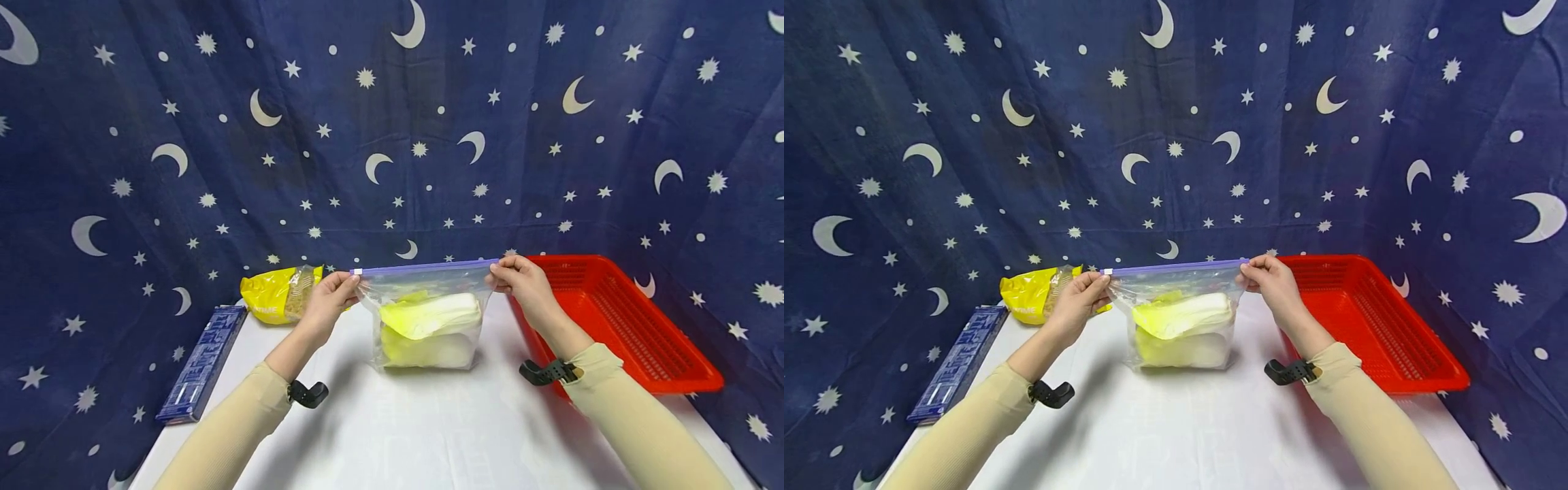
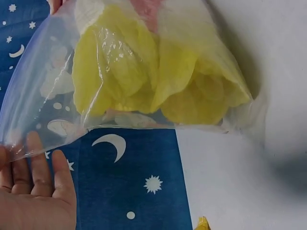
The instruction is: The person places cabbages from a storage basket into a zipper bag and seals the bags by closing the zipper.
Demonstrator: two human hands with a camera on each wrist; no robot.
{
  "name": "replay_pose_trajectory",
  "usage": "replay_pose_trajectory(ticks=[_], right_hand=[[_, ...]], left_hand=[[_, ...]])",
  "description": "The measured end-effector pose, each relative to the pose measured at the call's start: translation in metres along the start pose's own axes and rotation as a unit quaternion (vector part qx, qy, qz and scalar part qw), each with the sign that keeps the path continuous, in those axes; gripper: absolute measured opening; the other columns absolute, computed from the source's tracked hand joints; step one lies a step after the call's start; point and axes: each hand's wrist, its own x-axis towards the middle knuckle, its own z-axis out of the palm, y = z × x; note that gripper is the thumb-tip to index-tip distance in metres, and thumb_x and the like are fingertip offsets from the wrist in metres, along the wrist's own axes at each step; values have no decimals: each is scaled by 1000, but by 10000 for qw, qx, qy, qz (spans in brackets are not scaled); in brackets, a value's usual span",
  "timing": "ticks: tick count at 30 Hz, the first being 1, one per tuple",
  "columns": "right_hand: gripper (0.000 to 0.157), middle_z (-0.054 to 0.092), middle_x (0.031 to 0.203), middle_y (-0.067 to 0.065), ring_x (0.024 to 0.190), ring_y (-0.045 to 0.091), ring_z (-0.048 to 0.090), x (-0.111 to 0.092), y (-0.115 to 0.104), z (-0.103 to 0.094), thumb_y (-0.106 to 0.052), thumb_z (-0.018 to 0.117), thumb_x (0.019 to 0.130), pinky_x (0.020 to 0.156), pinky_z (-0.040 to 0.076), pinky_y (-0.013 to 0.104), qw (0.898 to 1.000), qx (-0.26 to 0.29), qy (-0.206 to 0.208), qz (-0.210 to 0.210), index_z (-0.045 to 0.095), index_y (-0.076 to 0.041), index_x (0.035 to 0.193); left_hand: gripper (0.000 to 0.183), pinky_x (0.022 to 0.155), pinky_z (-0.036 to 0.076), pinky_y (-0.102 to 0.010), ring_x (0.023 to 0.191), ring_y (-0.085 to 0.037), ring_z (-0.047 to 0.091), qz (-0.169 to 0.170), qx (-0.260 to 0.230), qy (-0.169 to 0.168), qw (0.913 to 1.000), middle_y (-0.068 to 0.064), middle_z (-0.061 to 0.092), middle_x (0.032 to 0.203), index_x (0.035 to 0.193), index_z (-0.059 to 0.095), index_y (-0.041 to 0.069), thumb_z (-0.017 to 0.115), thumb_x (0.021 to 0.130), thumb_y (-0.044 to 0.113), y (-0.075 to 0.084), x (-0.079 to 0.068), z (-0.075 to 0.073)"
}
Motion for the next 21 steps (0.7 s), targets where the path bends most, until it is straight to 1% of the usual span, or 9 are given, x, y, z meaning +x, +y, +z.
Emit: replay_pose_trajectory(ticks=[4,9,10,12,14,15,18,20,21], right_hand=[[22,73,83,-6,78,13,66,4,-2,0,-24,61,103,78,58,25,9996,-152,-44,247,59,-2,104],[21,72,82,-6,76,13,64,8,-5,0,-22,57,104,76,58,24,9985,-203,-67,497,58,-1,105],[21,72,84,-5,77,12,65,8,-5,1,-22,57,104,77,59,24,9984,-262,-21,505,58,-1,106],[26,70,94,-5,84,11,65,9,-8,3,-24,58,103,79,58,23,9980,-437,154,441,58,0,113],[32,67,108,1,94,12,62,9,-12,8,-25,60,102,84,56,22,9968,-637,447,180,57,1,122],[35,65,114,5,98,13,61,10,-15,10,-24,61,102,87,54,21,9955,-723,610,-31,57,2,125],[36,61,124,13,106,14,57,9,-29,20,-19,63,100,92,48,21,9867,-1010,964,-836,58,3,129],[32,63,124,15,108,16,57,8,-42,29,-16,64,99,92,47,20,9796,-1170,916,-1350,61,3,125],[30,65,122,15,107,16,58,8,-49,35,-15,65,99,91,48,20,9762,-1277,806,-1559,64,2,123]], left_hand=[[16,90,58,-30,90,-14,68,-30,-218,60,9997,-1,73,97,108,62,-2,61,104,13,-2,0,3],[15,87,58,-27,86,-14,68,-154,-378,161,9990,-1,72,94,108,61,-3,60,104,12,-2,0,6],[15,87,59,-27,85,-14,68,-187,-406,189,9988,-2,72,94,108,61,-3,60,103,12,-2,0,7],[14,86,59,-27,85,-14,68,-216,-418,226,9986,-2,71,93,108,61,-2,60,103,11,-3,0,7],[14,86,59,-27,85,-15,68,-216,-412,242,9986,-3,71,93,107,61,-2,61,103,11,-3,0,8],[14,87,59,-28,86,-15,68,-211,-410,239,9986,-3,72,93,107,61,-2,61,103,11,-3,0,8],[14,88,58,-29,88,-16,68,-144,-386,191,9990,-3,72,95,108,61,-2,60,103,11,-3,-1,8],[15,89,58,-30,89,-15,69,-97,-374,159,9991,-3,72,96,108,61,-3,60,103,11,-2,-1,8],[16,90,58,-30,90,-15,69,-81,-370,141,9992,-4,73,97,109,61,-3,60,104,11,-1,-2,8]])
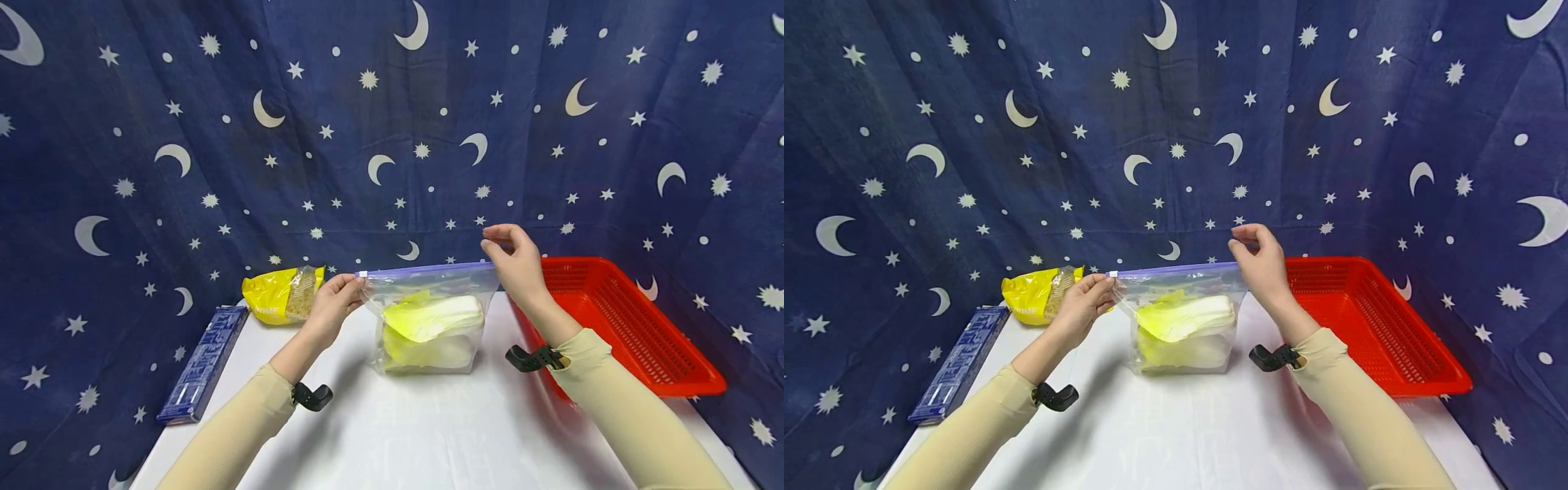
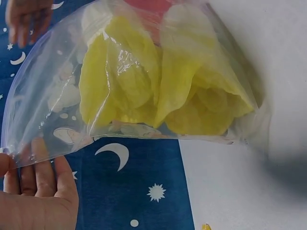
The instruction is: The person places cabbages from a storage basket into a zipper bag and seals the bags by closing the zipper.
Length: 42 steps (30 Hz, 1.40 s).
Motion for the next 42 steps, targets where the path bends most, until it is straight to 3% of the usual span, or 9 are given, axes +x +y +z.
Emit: replay_pose_trajectory(ticks=[3,6,10,16,20,24,31,36,42], right_hand=[[26,69,118,13,105,21,62,4,-20,14,-15,67,99,89,51,23,9970,-241,-598,-422,69,0,119],[25,71,117,11,104,25,65,8,-33,33,-16,69,98,93,54,34,9871,-494,-1406,-578,72,-3,118],[28,70,122,7,114,24,62,12,-47,60,-23,70,97,102,51,46,9639,-949,-2424,-563,73,-9,122],[34,69,125,3,121,22,60,16,-57,99,-31,71,96,102,50,43,9246,-1747,-3309,-719,73,-13,125],[33,73,120,2,118,21,63,19,-60,118,-30,72,95,103,49,43,9075,-2027,-3593,-795,75,-11,121],[25,75,109,-3,110,18,65,22,-62,126,-29,72,94,106,45,47,8986,-2163,-3721,-850,78,-13,112],[14,75,95,-6,96,14,66,24,-63,132,-26,75,92,86,55,34,9025,-2035,-3706,-823,78,-14,98],[13,74,94,-4,90,13,67,23,-61,133,-24,75,93,81,56,31,9031,-2023,-3704,-792,76,-12,97],[15,70,95,-3,88,14,62,20,-56,131,-25,70,98,79,54,32,8916,-2186,-3828,-1034,72,-11,102]], left_hand=[[18,92,57,-31,91,-15,69,43,51,-6,10000,-4,73,98,110,61,-4,60,104,13,2,-2,0],[22,93,57,-31,91,-16,68,42,86,-2,10000,-4,73,99,112,62,-5,63,103,14,3,-4,1],[24,94,56,-32,94,-16,68,-5,122,9,9999,-4,72,101,115,62,-6,65,102,15,3,-6,2],[25,95,55,-32,95,-16,68,-37,202,-51,9998,-5,72,102,117,61,-5,63,103,15,4,-8,1],[21,97,55,-33,94,-15,69,19,105,-182,9998,-5,74,101,116,61,-5,61,103,12,5,-9,1],[19,99,55,-35,94,-15,70,83,80,-269,9996,-5,75,101,114,61,-4,61,103,12,4,-9,1],[13,98,55,-34,94,-15,70,171,82,-197,9996,-6,74,101,111,63,-2,61,103,9,5,-8,3],[8,95,57,-33,94,-13,68,229,484,-7,9986,-2,71,98,104,65,2,64,102,10,7,-7,5],[10,93,58,-37,94,-15,67,283,749,50,9968,-1,70,97,101,67,4,68,99,13,7,-7,5]])
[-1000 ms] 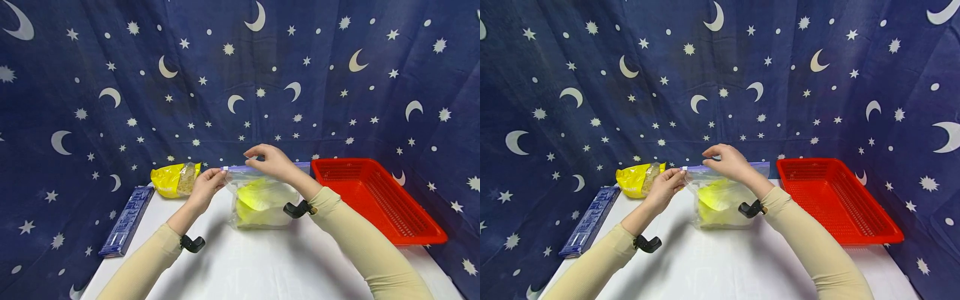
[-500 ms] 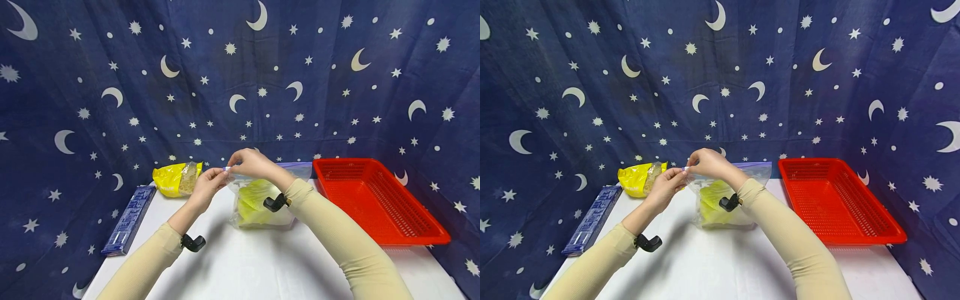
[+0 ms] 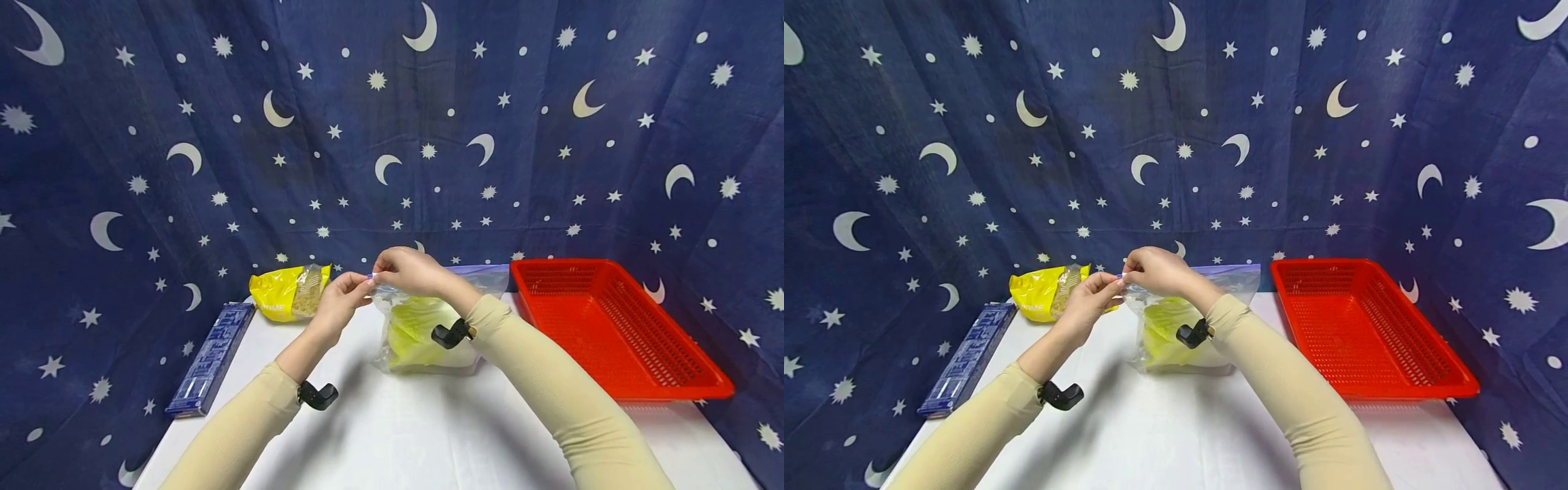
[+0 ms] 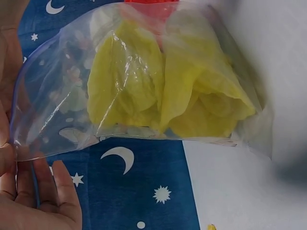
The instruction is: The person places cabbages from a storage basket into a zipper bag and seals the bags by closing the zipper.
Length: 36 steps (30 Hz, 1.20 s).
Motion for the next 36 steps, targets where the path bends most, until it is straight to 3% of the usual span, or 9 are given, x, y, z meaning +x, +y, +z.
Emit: replay_pose_trajectory(ticks=[4,13,19,26,30,36], right_hand=[[15,68,97,-4,87,14,60,-5,3,0,-27,67,100,77,53,33,9999,-167,-22,-34,71,-13,104],[15,67,98,-4,86,14,60,-15,11,-7,-28,66,101,78,53,35,9996,-288,-48,45,71,-14,104],[15,68,99,-3,88,14,62,-18,15,-8,-26,67,100,82,54,35,9998,-165,-43,63,72,-12,105],[14,70,94,-4,87,14,63,-17,18,-9,-24,70,99,82,54,34,9998,111,24,160,73,-11,103],[15,70,99,-3,92,15,63,-20,19,-8,-25,69,100,86,54,35,9999,49,81,-34,72,-11,104],[13,64,104,-1,97,16,60,-27,23,-7,-25,64,102,89,52,37,9993,-204,157,-274,67,-13,107]], left_hand=[[12,92,59,-39,95,-15,66,-4,45,-36,10000,-1,70,97,102,68,4,69,99,16,1,-1,1],[10,87,58,-31,95,-14,65,30,139,1,9999,1,70,97,101,68,5,69,99,15,-1,-1,1],[21,92,53,-34,98,-19,63,76,446,-126,9989,-1,71,99,107,68,1,70,99,20,-2,-2,-3],[24,95,49,-39,102,-18,61,188,321,-88,9993,-1,71,103,109,72,7,75,95,26,-2,2,0],[23,91,49,-32,99,-17,60,275,389,51,9989,0,70,99,105,73,4,75,95,25,-2,3,2],[27,92,48,-31,99,-16,60,487,457,-13,9978,0,70,100,108,70,-1,73,97,24,0,1,7]])
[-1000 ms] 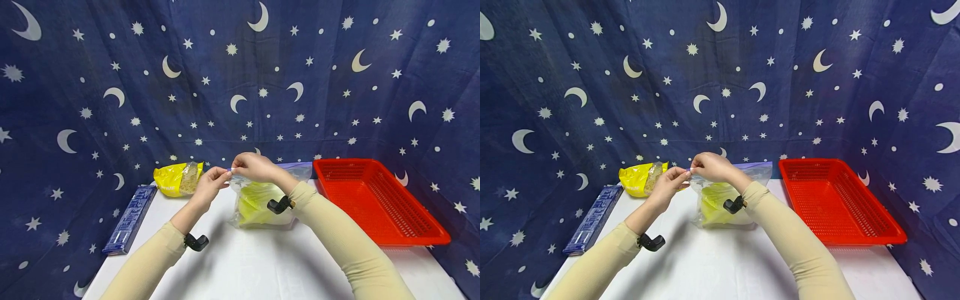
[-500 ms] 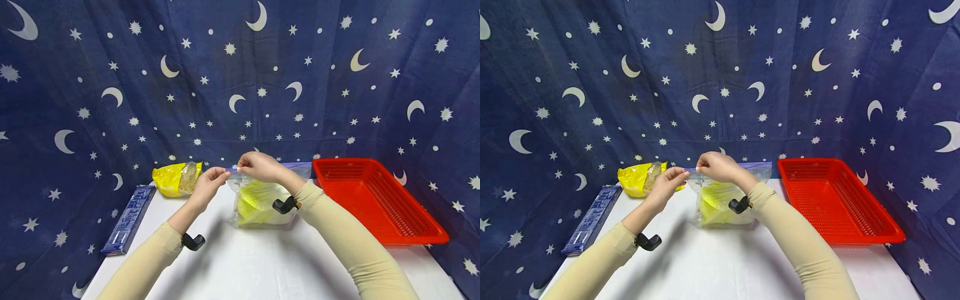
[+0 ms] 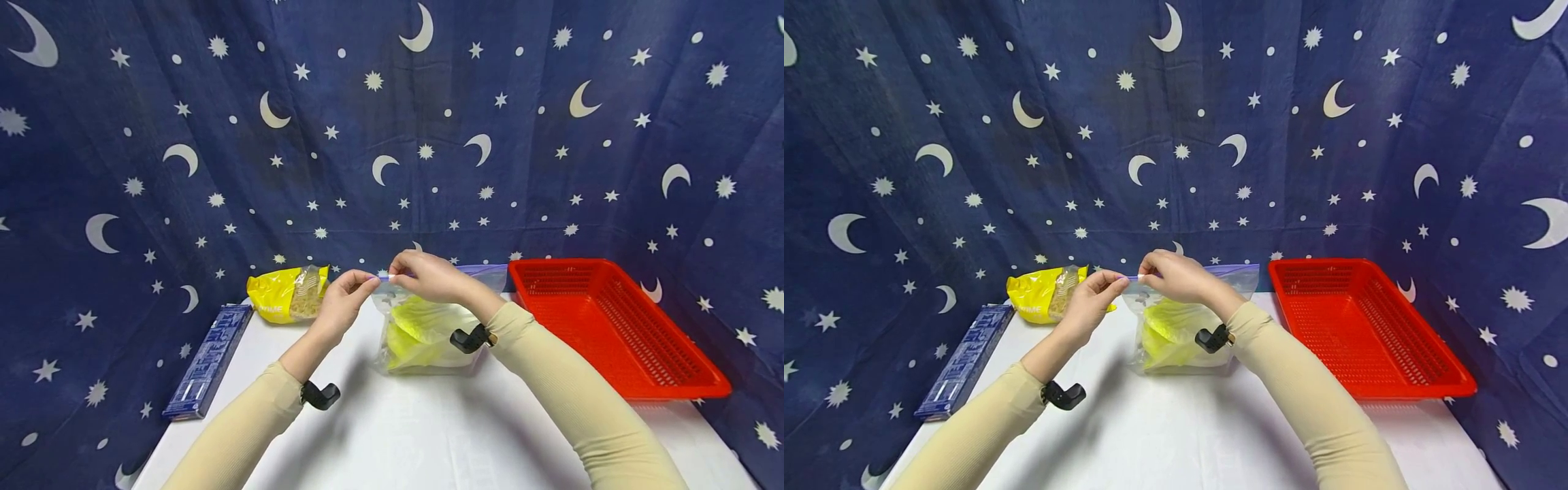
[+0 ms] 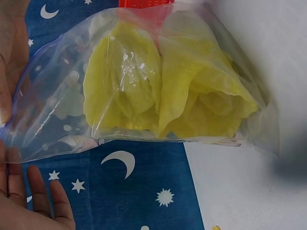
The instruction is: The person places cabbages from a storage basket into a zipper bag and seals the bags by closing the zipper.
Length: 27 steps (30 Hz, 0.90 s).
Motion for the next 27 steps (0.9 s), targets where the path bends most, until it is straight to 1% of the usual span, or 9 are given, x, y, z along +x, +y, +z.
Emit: replay_pose_trajectory(ticks=[4,8,11,15,19,23,27], right_hand=[[13,63,104,-3,96,15,59,-3,1,0,-26,63,103,88,52,37,9999,-115,100,-81,66,-14,106],[12,62,104,-3,97,15,59,-6,3,0,-25,63,103,88,52,36,9995,-201,201,-170,66,-14,105],[11,62,103,-3,97,15,59,-9,4,0,-24,63,103,88,52,36,9992,-250,243,-186,66,-14,105],[11,63,105,-2,99,14,59,-12,6,0,-25,64,103,90,52,36,9992,-297,267,-82,66,-14,105],[11,64,106,-1,101,16,60,-16,9,-3,-24,65,102,92,52,38,9990,-302,329,-3,66,-14,105],[11,65,107,0,104,18,61,-19,14,-4,-24,66,101,94,52,40,9986,-324,405,-32,66,-14,105],[11,64,106,-1,103,17,61,-22,19,-5,-25,67,101,93,52,40,9979,-409,503,-52,66,-15,105]], left_hand=[[27,90,48,-29,96,-15,61,164,36,10,9999,-1,70,100,108,69,-2,73,97,23,0,-1,1],[24,82,48,-27,91,-14,60,324,184,28,9993,-2,70,99,106,70,1,72,97,24,-1,-2,0],[22,79,47,-27,89,-15,59,410,299,38,9987,-3,70,100,105,70,4,72,97,24,-2,-3,-1],[20,82,49,-28,93,-16,61,468,318,45,9984,-3,69,102,105,70,5,72,97,24,-5,-3,-3],[18,86,49,-28,95,-16,61,487,288,70,9984,-2,69,102,104,69,6,71,98,23,-7,-3,-4],[18,85,49,-29,95,-17,60,497,290,58,9983,-3,69,102,103,69,6,71,99,23,-6,-2,-4],[22,86,49,-31,97,-17,60,466,378,31,9982,-3,68,104,106,68,6,70,99,27,-6,-2,-4]])
